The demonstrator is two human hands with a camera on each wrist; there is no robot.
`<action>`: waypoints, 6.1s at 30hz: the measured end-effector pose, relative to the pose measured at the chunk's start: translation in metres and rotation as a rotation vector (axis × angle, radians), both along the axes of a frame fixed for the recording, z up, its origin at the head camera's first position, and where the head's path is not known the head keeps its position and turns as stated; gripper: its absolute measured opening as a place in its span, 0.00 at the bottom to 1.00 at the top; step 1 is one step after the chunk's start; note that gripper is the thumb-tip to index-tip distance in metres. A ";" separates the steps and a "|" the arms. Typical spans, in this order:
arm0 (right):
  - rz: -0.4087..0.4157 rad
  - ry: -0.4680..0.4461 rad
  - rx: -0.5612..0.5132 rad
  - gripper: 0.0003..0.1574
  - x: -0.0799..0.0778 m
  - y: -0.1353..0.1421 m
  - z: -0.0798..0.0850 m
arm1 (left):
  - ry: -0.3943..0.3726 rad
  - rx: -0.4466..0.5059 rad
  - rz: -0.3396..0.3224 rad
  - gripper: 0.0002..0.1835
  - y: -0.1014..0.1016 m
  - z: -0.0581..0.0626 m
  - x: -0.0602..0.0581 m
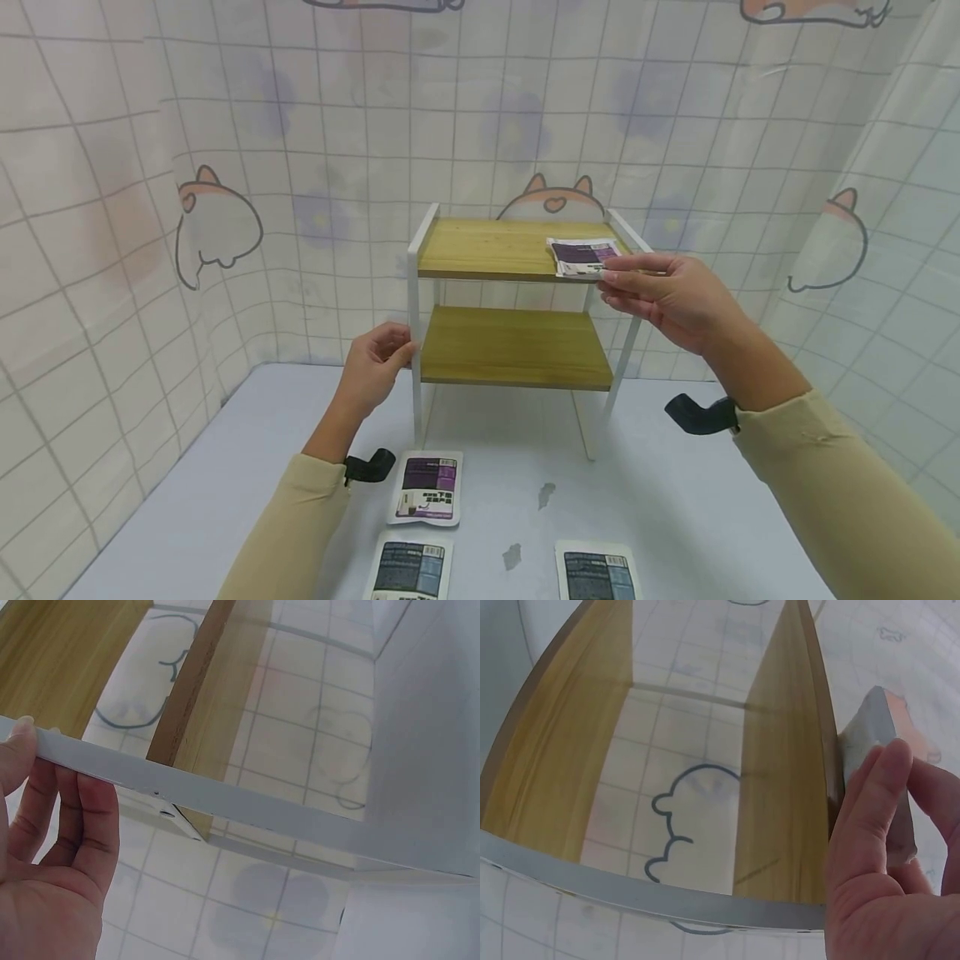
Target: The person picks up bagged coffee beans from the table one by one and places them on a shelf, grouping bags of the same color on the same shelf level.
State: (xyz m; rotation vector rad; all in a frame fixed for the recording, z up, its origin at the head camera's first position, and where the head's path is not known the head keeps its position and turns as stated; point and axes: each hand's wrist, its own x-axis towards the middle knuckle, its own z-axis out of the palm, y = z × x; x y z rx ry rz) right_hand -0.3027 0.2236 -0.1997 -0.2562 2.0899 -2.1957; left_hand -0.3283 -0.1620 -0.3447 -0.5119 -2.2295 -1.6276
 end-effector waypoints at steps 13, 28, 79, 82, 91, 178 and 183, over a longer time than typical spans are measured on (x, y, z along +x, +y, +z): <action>-0.114 0.053 0.058 0.26 -0.002 -0.007 -0.004 | 0.022 0.002 0.008 0.11 -0.006 -0.017 -0.017; -0.171 0.090 0.069 0.36 -0.002 -0.014 -0.007 | 0.035 -0.009 0.007 0.11 -0.007 -0.016 -0.016; -0.268 0.110 0.080 0.29 -0.004 -0.028 -0.002 | 0.034 -0.008 -0.004 0.11 -0.007 -0.015 -0.017; -0.262 0.103 0.071 0.29 -0.005 -0.028 -0.002 | 0.028 -0.011 0.001 0.11 -0.007 -0.015 -0.017; -0.275 0.102 0.078 0.32 -0.002 -0.029 -0.003 | 0.029 -0.016 0.006 0.10 -0.007 -0.015 -0.017; -0.074 0.122 0.136 0.25 0.025 -0.117 -0.204 | 0.005 -0.019 0.033 0.10 -0.007 -0.016 -0.018; -0.075 0.103 0.160 0.24 0.027 -0.125 -0.212 | 0.017 -0.024 0.030 0.09 -0.007 -0.016 -0.018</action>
